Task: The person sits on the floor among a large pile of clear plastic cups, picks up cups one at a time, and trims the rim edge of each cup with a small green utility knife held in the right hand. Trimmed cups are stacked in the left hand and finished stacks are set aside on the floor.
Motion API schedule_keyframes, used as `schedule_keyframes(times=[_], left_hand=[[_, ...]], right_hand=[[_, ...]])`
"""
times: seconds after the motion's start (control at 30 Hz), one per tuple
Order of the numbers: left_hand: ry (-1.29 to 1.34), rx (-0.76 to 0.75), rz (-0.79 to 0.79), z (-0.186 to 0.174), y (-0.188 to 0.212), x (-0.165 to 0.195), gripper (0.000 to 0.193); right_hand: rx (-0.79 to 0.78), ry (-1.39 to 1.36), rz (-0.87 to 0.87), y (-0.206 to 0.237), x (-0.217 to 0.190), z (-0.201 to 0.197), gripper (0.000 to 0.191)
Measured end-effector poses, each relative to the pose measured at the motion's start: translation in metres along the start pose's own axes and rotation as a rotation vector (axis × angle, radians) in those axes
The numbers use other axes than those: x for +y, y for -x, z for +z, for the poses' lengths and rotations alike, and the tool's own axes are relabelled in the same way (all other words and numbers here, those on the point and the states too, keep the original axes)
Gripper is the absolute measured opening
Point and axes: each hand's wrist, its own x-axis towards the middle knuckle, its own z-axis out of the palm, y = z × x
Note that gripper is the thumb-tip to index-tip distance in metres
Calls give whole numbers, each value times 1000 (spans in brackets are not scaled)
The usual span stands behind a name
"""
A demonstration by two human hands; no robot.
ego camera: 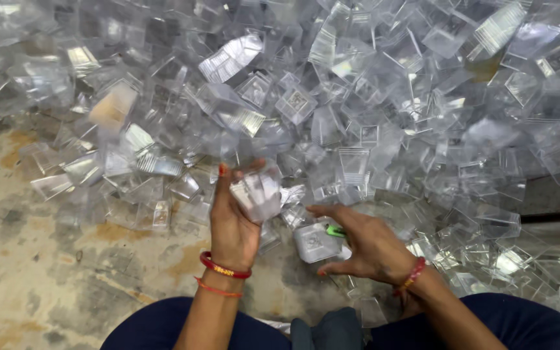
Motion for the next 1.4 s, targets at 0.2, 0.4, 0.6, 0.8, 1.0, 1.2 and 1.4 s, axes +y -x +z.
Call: schedule_keyframes(times=[0.2,0.4,0.6,0.8,1.0,1.2,1.4], left_hand=[[-519,-59,12,-9,48,18,23],[-1775,-142,58,5,108,-15,69],[-1904,-258,397,-1,114,-58,74],[-2073,-343,396,-11,131,-76,91],[-1971,-390,387,7,168,-79,87],[-1697,-352,506,49,246,-62,78],[-1212,157,716,57,394,17,75]], right_hand=[[-47,64,322,19,-9,34,78],[46,43,373,44,-14,36,83],[104,-39,352,68,-13,29,84],[121,-75,405,94,-19,33,82],[133,-109,400,135,-28,25,99],[146,-537,94,197,-55,-8,85],[459,-1072,238,248,-38,-28,60]])
